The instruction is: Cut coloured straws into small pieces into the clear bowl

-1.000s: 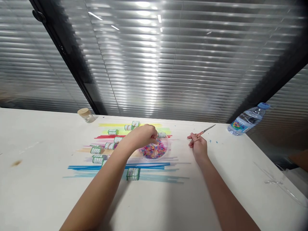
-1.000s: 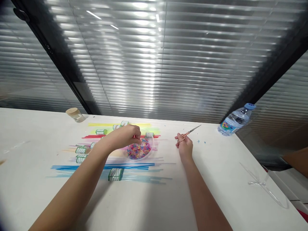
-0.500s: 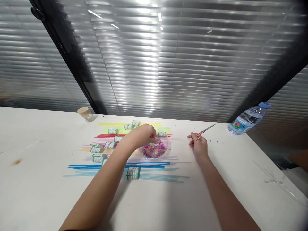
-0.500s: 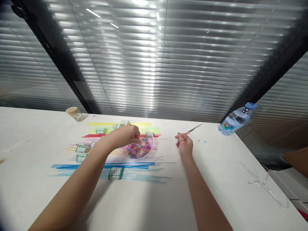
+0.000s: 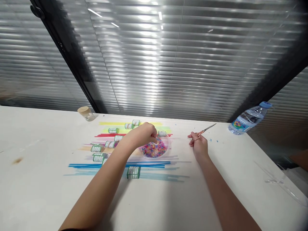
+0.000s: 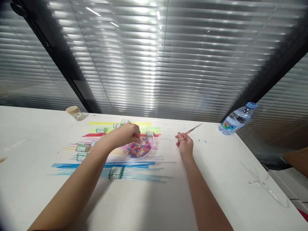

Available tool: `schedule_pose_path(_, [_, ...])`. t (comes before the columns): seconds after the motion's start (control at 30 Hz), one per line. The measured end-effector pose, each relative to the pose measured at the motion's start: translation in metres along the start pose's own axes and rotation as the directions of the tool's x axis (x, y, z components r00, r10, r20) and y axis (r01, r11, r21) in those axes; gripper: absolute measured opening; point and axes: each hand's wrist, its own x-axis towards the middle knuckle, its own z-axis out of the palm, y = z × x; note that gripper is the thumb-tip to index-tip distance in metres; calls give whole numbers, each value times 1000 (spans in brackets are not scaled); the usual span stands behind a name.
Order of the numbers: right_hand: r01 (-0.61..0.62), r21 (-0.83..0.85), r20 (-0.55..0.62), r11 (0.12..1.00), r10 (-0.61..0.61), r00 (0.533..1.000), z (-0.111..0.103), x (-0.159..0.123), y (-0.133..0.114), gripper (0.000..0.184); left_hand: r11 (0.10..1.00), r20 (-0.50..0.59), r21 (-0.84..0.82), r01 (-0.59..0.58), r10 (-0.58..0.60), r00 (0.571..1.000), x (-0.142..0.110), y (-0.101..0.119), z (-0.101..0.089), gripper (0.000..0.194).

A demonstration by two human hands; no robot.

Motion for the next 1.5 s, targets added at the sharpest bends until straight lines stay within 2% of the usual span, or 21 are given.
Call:
schedule_pose_path(0.4, [-3,3,-19,1000,3,1000,2,-2,-3,39,998,-42,27,-59,60,997,0,3,-1,19])
schedule_pose_path(0.5, [-1,-1,-14,1000,1,1000,1,-2,-2,38,1000,-17,3,-21,21,1000,-2,5,-1,20])
schedule_pose_path(0.63, [-6,-1,-11,1000,6,1000,1,-1,-1,36,995,36,23,101,-101,994,-4,5,1,23])
schedule_pose_path(0.73, [-9,-2,-9,1000,9,1000,1,0,0,36,988,66,26,155,-156,986,-4,0,4,14])
schedule_pose_path(0.9, [-7,-6,-11,1000,7,1000,0,0,0,37,990,72,34,139,-141,987,-1,-7,7,30])
schedule_pose_path(1.0, [-7,-2,-6,1000,7,1000,1,-1,-1,37,992,61,37,117,-119,991,-1,-7,5,24])
schedule_pose_path(1.13, [-4,-3,-9,1000,4,1000,1,-2,-2,38,994,-14,34,101,-100,995,-2,-1,-1,15])
schedule_pose_path(1.3, [-9,3,-4,1000,9,1000,1,-3,-3,37,996,-134,51,69,-62,989,-3,5,-5,37])
schedule_pose_path(1.4, [-13,2,0,1000,13,1000,1,-3,-3,37,1000,-225,28,4,2,974,-4,6,-5,31])
schedule_pose_path(1.5, [-14,5,-8,1000,14,1000,1,-3,-4,38,1000,-218,-22,-9,4,976,-5,4,-4,29])
